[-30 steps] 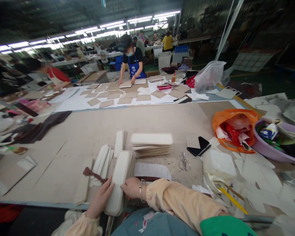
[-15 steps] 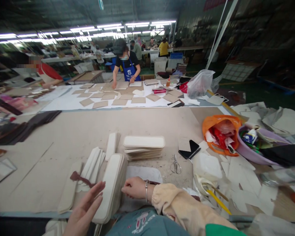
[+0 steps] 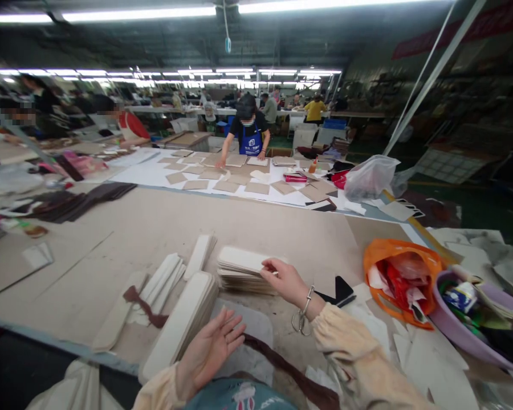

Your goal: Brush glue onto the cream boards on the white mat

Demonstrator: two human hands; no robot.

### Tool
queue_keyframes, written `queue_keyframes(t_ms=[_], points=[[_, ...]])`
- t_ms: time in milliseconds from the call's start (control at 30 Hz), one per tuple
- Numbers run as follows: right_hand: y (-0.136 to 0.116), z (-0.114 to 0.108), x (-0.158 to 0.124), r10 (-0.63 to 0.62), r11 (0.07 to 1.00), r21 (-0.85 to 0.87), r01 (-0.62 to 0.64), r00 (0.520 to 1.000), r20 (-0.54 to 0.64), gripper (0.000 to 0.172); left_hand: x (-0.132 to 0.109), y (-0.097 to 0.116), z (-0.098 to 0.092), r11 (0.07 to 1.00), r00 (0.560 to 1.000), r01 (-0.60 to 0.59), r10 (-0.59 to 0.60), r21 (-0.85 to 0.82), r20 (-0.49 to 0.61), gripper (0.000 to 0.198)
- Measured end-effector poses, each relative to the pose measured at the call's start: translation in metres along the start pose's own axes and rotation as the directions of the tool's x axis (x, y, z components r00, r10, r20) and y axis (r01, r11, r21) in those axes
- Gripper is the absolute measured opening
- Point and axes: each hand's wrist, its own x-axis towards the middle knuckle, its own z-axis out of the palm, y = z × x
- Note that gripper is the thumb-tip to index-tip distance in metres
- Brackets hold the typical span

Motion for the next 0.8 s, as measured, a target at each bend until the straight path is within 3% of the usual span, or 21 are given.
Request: queue_keyframes(t_ms=[167, 300, 400, 567, 800], points=[[0.03, -0.019, 0.039, 0.003, 0.972, -0.233, 0.022, 0.994, 0.108, 0.053, 0.029, -0.01, 0.031, 0.993, 0.994, -0.101, 0.099, -0.053, -0.041, 0.067], [0.051, -0.022, 0.072, 0.05, 0.955, -0.295, 0.021, 0.972, 0.229, 0.065, 0.054, -0.011, 0.055, 0.984, 0.987, -0.154, 0.15, -0.088, -0.053, 0.08], [0.065, -0.022, 0.096, 0.128, 0.947, -0.322, -0.012, 0.932, 0.34, 0.071, 0.073, -0.012, 0.068, 0.973, 0.981, -0.189, 0.181, -0.131, -0.07, 0.078], [0.08, -0.018, 0.121, 0.219, 0.948, -0.315, -0.052, 0.823, 0.525, 0.074, 0.096, -0.011, 0.078, 0.958, 0.975, -0.215, 0.199, -0.187, -0.102, 0.068], [0.082, -0.01, 0.136, 0.233, 0.972, -0.208, -0.11, 0.565, 0.792, 0.071, 0.112, -0.012, 0.085, 0.942, 0.976, -0.214, 0.196, -0.258, -0.094, 0.05]])
